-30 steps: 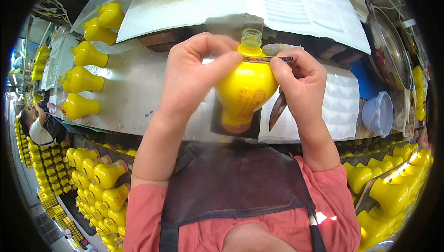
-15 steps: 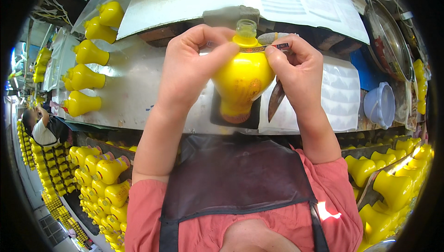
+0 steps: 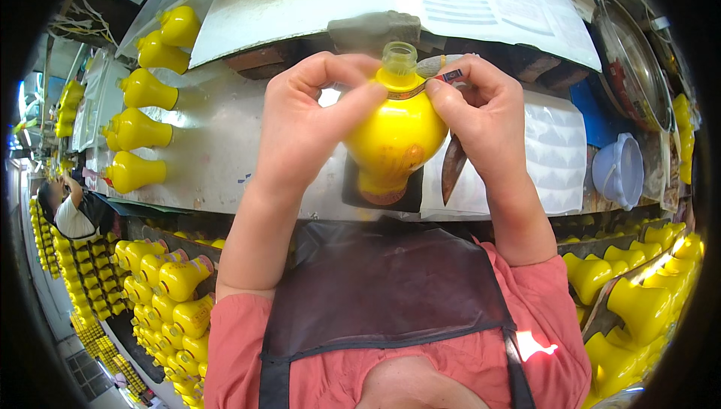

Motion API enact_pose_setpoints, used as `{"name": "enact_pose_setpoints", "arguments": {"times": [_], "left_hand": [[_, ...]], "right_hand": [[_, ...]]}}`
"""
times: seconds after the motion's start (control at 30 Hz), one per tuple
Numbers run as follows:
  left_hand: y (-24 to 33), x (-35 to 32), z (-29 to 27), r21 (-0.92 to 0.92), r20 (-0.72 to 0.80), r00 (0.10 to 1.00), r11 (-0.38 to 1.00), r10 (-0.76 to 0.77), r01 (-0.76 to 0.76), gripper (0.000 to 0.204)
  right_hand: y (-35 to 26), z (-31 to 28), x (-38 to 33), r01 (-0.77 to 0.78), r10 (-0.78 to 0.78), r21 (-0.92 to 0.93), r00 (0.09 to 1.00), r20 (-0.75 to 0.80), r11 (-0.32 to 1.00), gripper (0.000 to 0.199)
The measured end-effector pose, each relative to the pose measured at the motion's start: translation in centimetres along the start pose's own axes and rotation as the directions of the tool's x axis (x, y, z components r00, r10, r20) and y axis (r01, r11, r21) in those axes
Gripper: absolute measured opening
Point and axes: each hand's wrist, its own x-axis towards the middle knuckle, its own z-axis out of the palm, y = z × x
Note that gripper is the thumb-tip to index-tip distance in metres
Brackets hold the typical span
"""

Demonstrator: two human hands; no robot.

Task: The person picks up a yellow ceramic vase, applies a decorative sticker label to its side, and smooths it with a cloth. The person then applies a second label to the neck of the vase and smooths it as well.

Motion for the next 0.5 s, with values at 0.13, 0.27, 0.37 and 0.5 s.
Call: {"name": "enact_pose_setpoints", "arguments": {"times": [0.13,0.27,0.37,0.5], "left_hand": [[0.1,-0.3,0.0,0.006,-0.006,1.0,1.0,0.019,-0.019,0.009],[0.2,-0.5,0.0,-0.015,0.007,1.0,1.0,0.004,-0.004,0.008],[0.3,-0.6,0.0,-0.008,0.011,1.0,1.0,0.013,-0.013,0.008],[0.4,-0.5,0.1,-0.024,0.012,1.0,1.0,0.01,-0.01,0.008]], "right_hand": [[-0.6,-0.3,0.1,-0.045,0.045,0.008,0.998,0.038,0.999,0.007],[-0.5,-0.6,-0.2,-0.05,0.048,0.033,0.997,0.066,0.998,0.006],[-0.1,-0.6,0.1,-0.051,0.052,-0.014,0.996,0.076,0.999,0.006],[0.2,-0.5,1.4,-0.073,0.067,0.063,0.994,0.081,0.995,0.013]]}}
